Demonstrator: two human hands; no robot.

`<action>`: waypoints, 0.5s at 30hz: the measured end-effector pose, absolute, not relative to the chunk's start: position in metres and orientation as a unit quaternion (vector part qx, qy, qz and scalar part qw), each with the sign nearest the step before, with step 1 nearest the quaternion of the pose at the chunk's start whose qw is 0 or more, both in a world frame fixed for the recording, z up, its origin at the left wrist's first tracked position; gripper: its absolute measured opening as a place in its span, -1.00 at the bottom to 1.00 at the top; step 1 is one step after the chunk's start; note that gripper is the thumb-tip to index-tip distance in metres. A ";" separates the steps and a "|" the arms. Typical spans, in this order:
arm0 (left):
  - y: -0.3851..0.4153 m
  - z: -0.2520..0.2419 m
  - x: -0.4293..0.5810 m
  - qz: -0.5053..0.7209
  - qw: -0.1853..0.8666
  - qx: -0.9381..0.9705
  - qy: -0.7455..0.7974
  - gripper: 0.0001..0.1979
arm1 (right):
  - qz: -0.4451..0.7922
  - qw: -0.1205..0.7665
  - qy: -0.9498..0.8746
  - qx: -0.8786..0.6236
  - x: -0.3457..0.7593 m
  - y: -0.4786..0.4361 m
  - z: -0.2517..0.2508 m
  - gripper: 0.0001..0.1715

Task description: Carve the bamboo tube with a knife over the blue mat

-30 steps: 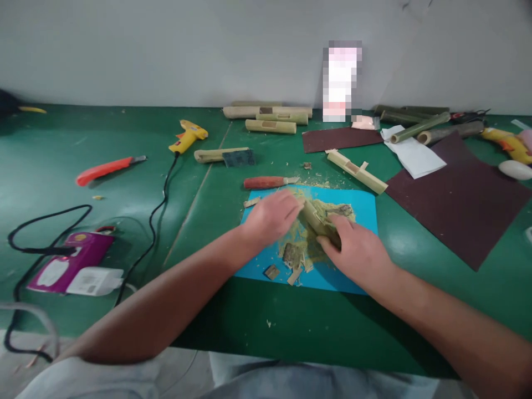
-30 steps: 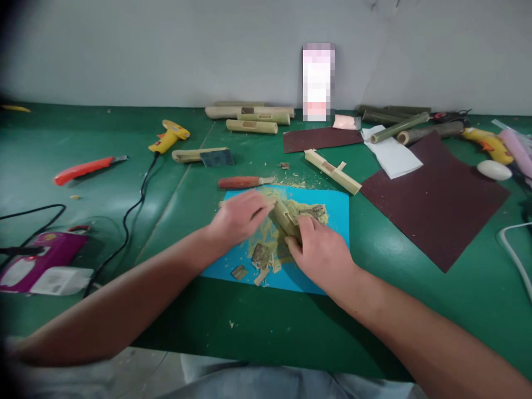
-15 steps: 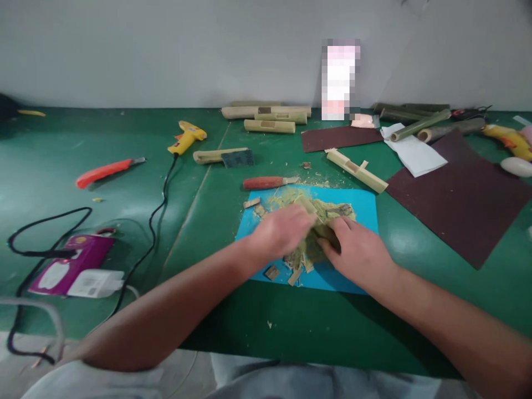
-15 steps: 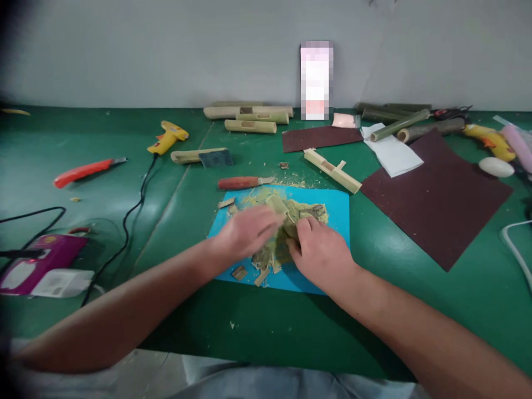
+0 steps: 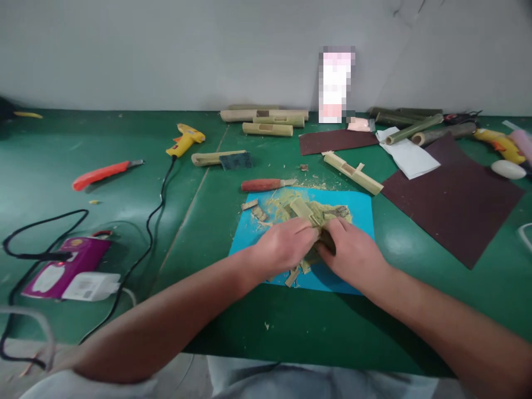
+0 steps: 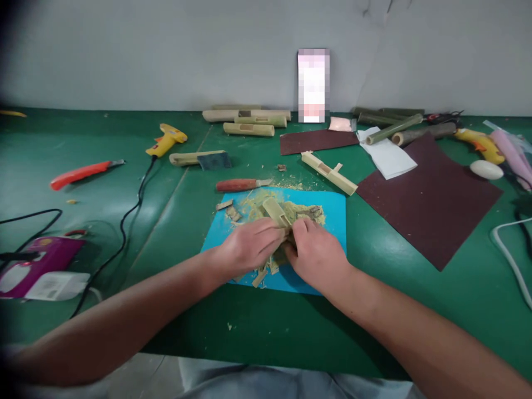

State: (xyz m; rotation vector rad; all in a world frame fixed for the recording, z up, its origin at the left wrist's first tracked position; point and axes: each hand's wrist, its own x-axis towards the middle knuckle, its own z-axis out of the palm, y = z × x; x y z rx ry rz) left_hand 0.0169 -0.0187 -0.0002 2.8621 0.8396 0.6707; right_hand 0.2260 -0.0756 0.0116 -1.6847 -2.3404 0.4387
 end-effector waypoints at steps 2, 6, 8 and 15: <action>-0.017 0.000 0.016 0.253 0.028 0.919 0.303 -0.69 | 0.154 0.117 -0.795 -0.574 0.226 -0.075 0.012 -0.85; -0.018 -0.001 0.016 0.267 -0.001 0.915 0.303 -0.70 | 0.151 0.126 -0.798 -0.570 0.227 -0.076 0.010 -0.86; -0.021 -0.001 0.018 0.233 0.010 0.937 0.259 -0.67 | 0.148 0.129 -0.797 -0.571 0.227 -0.076 0.009 -0.87; -0.019 -0.002 0.015 0.218 -0.007 0.924 0.313 -0.62 | 0.147 0.123 -0.797 -0.573 0.227 -0.075 0.008 -0.84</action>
